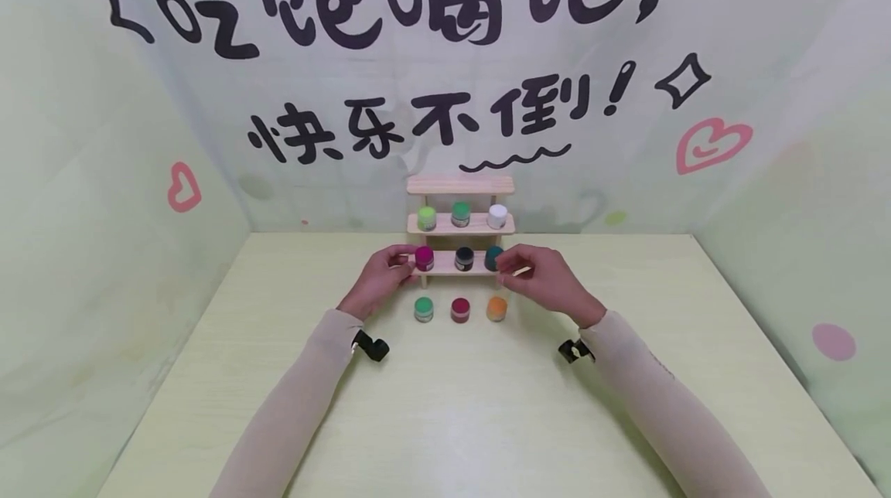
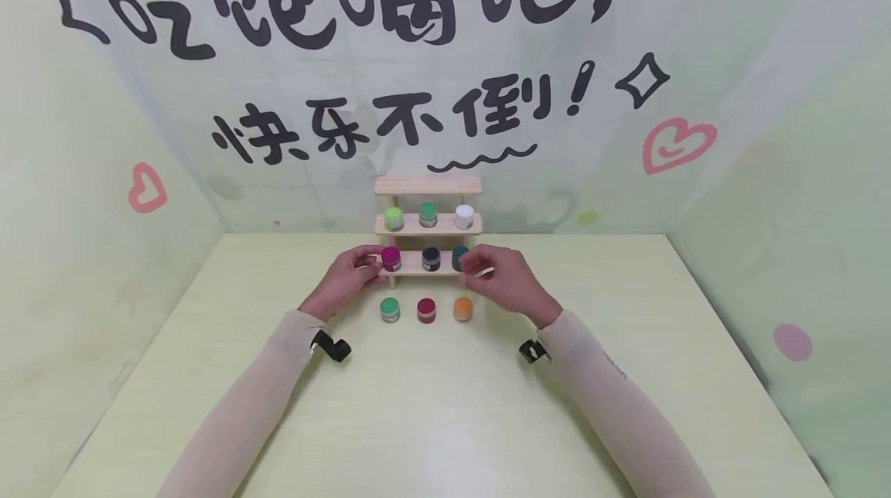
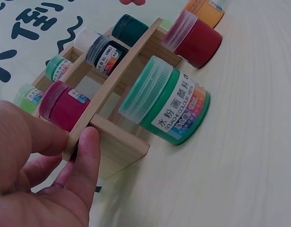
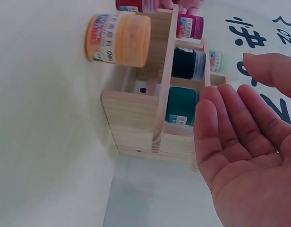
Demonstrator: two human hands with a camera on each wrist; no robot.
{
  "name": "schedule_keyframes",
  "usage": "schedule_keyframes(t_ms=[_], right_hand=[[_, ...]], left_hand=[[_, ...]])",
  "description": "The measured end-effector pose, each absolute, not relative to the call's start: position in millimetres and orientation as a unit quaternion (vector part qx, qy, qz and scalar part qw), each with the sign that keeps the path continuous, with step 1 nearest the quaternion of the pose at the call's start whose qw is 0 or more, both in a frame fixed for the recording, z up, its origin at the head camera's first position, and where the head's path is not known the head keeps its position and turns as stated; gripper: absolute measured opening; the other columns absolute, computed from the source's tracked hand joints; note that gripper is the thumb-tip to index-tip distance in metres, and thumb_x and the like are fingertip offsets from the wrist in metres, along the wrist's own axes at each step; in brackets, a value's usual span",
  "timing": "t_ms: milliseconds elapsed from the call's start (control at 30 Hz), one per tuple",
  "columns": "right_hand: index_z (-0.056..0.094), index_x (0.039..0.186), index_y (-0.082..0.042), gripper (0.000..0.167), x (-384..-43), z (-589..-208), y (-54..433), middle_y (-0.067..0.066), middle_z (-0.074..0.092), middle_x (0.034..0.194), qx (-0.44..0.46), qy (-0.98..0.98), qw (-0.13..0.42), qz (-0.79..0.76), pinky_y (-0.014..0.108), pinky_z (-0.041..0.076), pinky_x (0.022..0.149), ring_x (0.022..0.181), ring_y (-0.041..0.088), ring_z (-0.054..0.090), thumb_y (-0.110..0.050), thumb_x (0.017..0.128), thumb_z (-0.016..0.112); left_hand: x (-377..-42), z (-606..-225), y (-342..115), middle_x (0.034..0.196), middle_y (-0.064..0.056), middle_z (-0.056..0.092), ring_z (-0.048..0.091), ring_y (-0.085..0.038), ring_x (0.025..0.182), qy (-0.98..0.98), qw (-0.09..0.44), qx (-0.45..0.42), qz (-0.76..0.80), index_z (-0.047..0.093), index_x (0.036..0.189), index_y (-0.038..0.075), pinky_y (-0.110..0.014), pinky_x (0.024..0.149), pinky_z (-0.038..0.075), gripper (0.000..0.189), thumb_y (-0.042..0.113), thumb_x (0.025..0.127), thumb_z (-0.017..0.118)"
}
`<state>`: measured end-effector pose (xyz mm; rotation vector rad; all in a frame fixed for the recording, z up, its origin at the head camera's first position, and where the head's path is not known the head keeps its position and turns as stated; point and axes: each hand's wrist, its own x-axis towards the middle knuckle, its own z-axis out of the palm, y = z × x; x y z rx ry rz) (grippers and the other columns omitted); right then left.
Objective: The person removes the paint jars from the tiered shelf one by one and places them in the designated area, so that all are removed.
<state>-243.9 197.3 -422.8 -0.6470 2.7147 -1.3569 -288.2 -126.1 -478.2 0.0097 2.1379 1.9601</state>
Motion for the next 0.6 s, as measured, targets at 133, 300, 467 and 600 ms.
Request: schedule_keyframes(t_ms=[133,300,467,600], right_hand=[[0.075,0.117,-0.008,0.023,-248,-416,196,0.008,0.078,0.110,-0.206,0.869,-0.008,-0.450,0.022,0.065,0.082,0.101,0.023,0.073,-0.015,0.096,0.079],[0.074,0.115,-0.008,0.020,-258,-408,193,0.013,0.077,0.111,-0.199,0.859,-0.041,-0.470,0.021,0.065,0.079,0.100,0.025,0.073,-0.015,0.097,0.077],[0.072,0.117,-0.007,0.021,-272,-404,190,0.009,0.077,0.110,-0.176,0.865,-0.072,-0.464,0.026,0.065,0.082,0.101,0.025,0.072,-0.016,0.098,0.075],[0.071,0.119,-0.006,0.022,-283,-402,189,0.011,0.076,0.111,-0.164,0.867,-0.094,-0.461,0.033,0.066,0.085,0.102,0.026,0.072,-0.015,0.099,0.075]], left_hand=[[-288,-480,-127,0.121,-0.015,0.060,0.067,-0.019,0.101,0.732,0.119,0.005,0.671,0.062,0.141,0.007,-0.034,0.099,0.066,0.037,0.001,0.105,0.061],[-289,-480,-127,0.121,-0.015,0.060,0.067,-0.020,0.101,0.735,0.115,0.007,0.668,0.064,0.139,0.007,-0.032,0.097,0.066,0.036,0.002,0.104,0.062],[-289,-479,-125,0.123,-0.016,0.060,0.068,-0.019,0.100,0.738,0.115,0.007,0.665,0.063,0.140,0.008,-0.031,0.095,0.067,0.036,0.002,0.104,0.062],[-288,-480,-125,0.124,-0.016,0.060,0.067,-0.019,0.101,0.741,0.113,0.008,0.662,0.063,0.140,0.007,-0.029,0.093,0.067,0.036,0.001,0.105,0.061]])
